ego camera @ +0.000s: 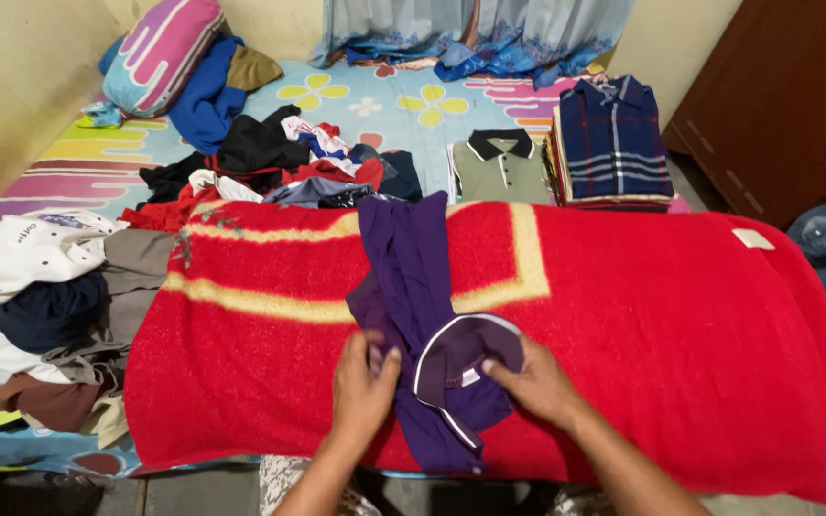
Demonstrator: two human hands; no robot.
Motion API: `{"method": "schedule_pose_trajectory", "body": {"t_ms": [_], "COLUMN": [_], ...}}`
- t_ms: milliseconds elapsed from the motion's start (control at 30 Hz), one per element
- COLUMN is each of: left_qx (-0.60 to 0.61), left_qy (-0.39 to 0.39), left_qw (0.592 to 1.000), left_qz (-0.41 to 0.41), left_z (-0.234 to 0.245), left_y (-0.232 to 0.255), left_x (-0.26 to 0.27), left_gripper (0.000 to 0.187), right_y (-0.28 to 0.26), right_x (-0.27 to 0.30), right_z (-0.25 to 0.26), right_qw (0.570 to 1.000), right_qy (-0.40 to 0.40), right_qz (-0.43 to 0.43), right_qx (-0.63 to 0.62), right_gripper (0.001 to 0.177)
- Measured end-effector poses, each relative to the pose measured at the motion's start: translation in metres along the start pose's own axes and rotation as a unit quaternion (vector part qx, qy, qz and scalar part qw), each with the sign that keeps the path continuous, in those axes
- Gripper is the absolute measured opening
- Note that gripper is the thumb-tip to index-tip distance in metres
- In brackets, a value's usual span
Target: The person folds several polo shirts one by one on a red blanket laid over a bed. Each shirt is smoothed, sleeves are folded in, and the garment is folded into a compact rectangle before being stacked. The person handles a striped shirt, a green shirt, and a purple shirt in sequence.
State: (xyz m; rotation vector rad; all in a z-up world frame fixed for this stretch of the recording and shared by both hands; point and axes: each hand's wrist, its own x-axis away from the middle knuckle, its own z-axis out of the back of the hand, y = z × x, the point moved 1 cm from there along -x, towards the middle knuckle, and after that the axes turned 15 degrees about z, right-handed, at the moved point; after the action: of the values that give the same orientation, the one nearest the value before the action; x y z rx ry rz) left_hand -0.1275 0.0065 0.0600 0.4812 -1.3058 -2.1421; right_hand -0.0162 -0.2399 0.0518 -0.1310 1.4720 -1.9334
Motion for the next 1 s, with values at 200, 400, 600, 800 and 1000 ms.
{"method": "schedule_pose_trajectory", "body": {"t_ms": [200,400,600,800,1000], "left_qx": [-0.11,-0.204,-0.244,-0.328,-0.313], "left_qy": [-0.003,-0.058,-0.027,-0.091,-0.079], "left_qw": [0.963,0.949,0.948,0.94,0.927], "left_qz": [-0.248,-0.232,-0.203,-0.035,-0.193], "left_z": [0.0,-0.019,-0.011,-0.007,-0.022], "left_y": [0.037,0.039,0.04,0.046,0.06], "left_x": [-0.004,0.005,-0.003,0.003,0.03], "left_gripper": [0.059,0.04,0.018,0.021,0.02], "right_y": [0.043,0.048,0.038,0.035,0.011], "right_x": [0.029,0.054,0.082,0.093,0.093], "right_z": [0.047,0.085,0.139,0.15,0.139], "right_qw": [0.965,0.896,0.829,0.801,0.84], "right_qy": [0.131,0.317,0.459,0.477,0.379], "right_qz": [-0.125,-0.172,-0.167,-0.157,-0.093], "right_qx": [-0.188,-0.258,-0.272,-0.328,-0.377], "right_gripper": [0.036,0.04,0.048,0.055,0.069]}}
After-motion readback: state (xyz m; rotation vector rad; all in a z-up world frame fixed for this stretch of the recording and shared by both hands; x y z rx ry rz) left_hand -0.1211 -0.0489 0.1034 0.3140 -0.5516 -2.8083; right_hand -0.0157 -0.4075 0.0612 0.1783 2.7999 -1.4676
